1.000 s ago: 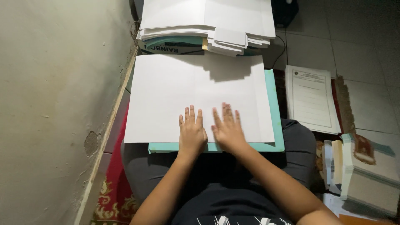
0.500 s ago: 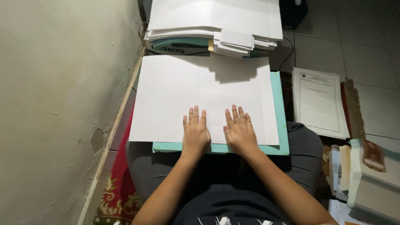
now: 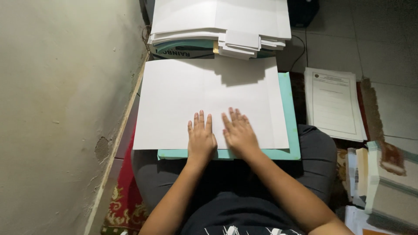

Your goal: The person sits on the floor and repeatedly folds white sheets of paper in half by hand. They smooth the creases with their hands, place the folded sheets aside, and continue the process with additional sheets from a nearby stack.

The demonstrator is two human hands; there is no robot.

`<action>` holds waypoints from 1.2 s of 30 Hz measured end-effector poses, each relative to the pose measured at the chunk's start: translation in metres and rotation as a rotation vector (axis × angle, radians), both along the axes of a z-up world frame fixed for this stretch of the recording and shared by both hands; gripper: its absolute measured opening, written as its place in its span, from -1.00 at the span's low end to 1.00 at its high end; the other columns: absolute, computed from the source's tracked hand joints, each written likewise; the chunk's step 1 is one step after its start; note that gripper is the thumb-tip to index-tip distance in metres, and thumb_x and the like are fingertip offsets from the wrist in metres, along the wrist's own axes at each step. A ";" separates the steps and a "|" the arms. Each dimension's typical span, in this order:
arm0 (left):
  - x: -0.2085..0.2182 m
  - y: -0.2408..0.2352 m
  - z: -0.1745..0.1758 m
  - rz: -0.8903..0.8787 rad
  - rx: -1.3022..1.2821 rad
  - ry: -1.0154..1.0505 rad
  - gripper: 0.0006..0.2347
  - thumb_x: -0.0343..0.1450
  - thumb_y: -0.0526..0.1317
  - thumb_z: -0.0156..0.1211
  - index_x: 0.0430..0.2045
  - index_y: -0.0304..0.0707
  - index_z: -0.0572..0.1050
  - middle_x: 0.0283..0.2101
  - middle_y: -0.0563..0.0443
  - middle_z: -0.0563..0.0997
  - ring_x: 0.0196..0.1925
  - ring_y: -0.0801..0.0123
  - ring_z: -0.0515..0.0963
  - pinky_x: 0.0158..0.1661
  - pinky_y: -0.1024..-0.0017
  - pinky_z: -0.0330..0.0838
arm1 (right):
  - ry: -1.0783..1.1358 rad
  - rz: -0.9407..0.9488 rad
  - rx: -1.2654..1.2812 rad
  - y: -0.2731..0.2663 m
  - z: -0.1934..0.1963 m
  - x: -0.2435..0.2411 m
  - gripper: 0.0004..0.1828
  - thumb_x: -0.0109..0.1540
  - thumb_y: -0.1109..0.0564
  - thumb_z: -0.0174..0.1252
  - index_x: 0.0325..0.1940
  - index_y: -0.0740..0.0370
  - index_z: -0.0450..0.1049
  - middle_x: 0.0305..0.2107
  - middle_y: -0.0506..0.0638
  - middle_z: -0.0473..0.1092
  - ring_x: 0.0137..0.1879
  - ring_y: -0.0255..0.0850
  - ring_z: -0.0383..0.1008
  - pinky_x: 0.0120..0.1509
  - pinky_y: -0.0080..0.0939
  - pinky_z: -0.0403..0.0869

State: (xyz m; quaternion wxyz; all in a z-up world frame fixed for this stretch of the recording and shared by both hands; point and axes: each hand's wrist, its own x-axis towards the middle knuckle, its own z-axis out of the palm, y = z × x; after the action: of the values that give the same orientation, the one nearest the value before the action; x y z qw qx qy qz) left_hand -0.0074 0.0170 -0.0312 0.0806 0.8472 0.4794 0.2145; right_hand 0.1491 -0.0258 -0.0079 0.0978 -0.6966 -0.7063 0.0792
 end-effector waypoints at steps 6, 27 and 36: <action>0.002 -0.001 0.007 0.013 0.005 -0.001 -0.46 0.34 -0.36 -0.11 0.32 -0.34 0.31 0.41 -0.48 0.24 0.50 -0.22 0.15 0.37 -0.18 -0.09 | -0.041 -0.098 -0.061 -0.013 -0.003 0.024 -0.34 0.42 -0.15 -0.32 0.61 0.00 0.00 0.54 0.18 -0.14 0.64 0.07 -0.23 0.61 0.15 -0.26; 0.002 -0.002 0.012 -0.002 -0.013 0.011 -0.47 0.37 -0.31 -0.08 0.33 -0.33 0.30 0.43 -0.47 0.21 0.51 -0.22 0.13 0.37 -0.17 -0.12 | -0.073 -0.073 -0.030 -0.013 -0.012 0.016 -0.33 0.41 -0.20 -0.35 0.61 -0.05 0.00 0.54 0.21 -0.17 0.64 0.12 -0.25 0.58 0.23 -0.24; -0.001 -0.001 0.009 -0.008 -0.010 0.005 -0.50 0.40 -0.26 -0.08 0.31 -0.30 0.31 0.42 -0.46 0.23 0.49 -0.23 0.15 0.36 -0.19 -0.08 | -0.058 0.111 0.099 0.002 -0.004 0.001 -0.36 0.40 -0.18 -0.25 0.58 -0.07 0.10 0.52 0.18 -0.05 0.62 0.10 -0.12 0.58 0.22 -0.11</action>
State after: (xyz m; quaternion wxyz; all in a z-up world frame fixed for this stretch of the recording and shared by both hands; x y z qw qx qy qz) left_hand -0.0082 0.0165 -0.0218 0.0847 0.8491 0.4774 0.2098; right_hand 0.1497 -0.0237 -0.0120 0.1069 -0.6526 -0.7496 0.0293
